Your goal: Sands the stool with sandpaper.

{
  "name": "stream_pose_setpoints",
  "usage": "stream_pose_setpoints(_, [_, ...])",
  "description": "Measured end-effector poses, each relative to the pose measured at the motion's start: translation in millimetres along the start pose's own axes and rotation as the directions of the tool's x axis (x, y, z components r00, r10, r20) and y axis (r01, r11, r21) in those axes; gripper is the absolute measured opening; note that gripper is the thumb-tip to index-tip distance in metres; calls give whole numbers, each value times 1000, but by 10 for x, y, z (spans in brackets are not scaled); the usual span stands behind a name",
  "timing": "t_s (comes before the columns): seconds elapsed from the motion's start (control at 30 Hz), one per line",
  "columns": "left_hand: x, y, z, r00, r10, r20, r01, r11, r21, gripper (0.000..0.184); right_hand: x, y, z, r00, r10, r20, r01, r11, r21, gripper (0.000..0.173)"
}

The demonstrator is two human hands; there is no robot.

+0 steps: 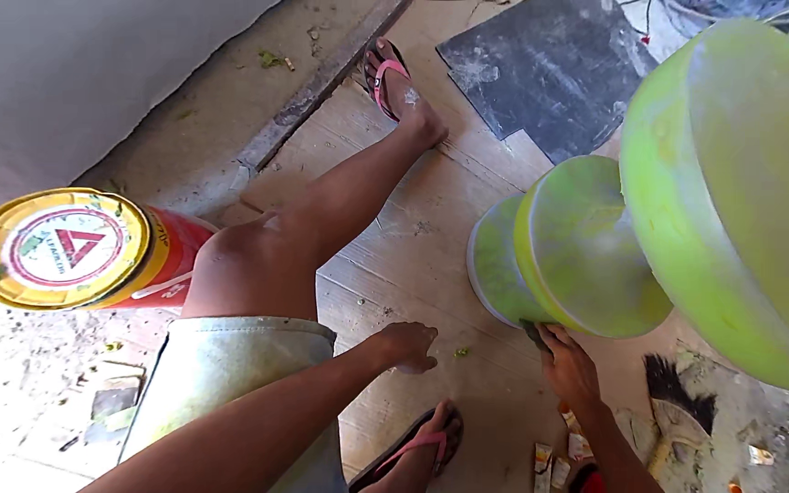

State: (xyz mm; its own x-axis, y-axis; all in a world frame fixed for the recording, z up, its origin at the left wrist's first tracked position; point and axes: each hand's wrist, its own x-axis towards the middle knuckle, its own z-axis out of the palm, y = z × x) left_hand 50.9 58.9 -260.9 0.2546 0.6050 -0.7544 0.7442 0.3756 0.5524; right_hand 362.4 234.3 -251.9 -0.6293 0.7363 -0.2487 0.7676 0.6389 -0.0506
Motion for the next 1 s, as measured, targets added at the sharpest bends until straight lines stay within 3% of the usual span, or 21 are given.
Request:
stream_pose_setpoints(0.2, [3,-15,37,1000,-6,17,6,1000,10,56,367,-34,-28,997,51,-53,-49,998,46,32])
stream_pose_setpoints(0.37, [23,-26,49,1000,8,-22,-7,999,36,56,124,-139,-4,999,-29,30,26,993,113,48])
stream_pose_setpoints(0.63, [4,-33,49,1000,-3,-22,4,999,36,57,-184,-155,214,999,-40,28,38,997,60,55])
stream_pose_setpoints(0.7, [-13,-15,44,999,10,-33,-9,999,37,57,-269,-93,233,999,-43,28,38,986,160,49])
stream_pose_setpoints(0.73, [-24,-1,43,999,13,-30,-12,999,35,57,-347,-64,259,1000,-12,11,8,956,293,44])
stream_pose_setpoints(0.77, [-32,13,42,1000,11,-23,-10,999,36,58,-429,-57,277,998,68,-16,-52,874,483,38])
stream_pose_setpoints(0.8, [-35,17,30,1000,9,-23,-8,999,39,58,-491,-76,290,977,209,-32,-129,710,693,30])
stream_pose_setpoints(0.87, [-50,22,42,1000,10,-19,-9,999,36,59,-610,-151,296,835,544,83,-202,164,965,23])
stream_pose_setpoints(0.93, [-38,5,61,1000,15,-22,-15,999,34,58,-707,-208,185,773,582,251,-90,-291,952,30])
stream_pose_setpoints(1.0, [-24,-18,82,999,24,-24,-23,999,31,59,-735,-282,46,836,472,279,3,-513,858,29])
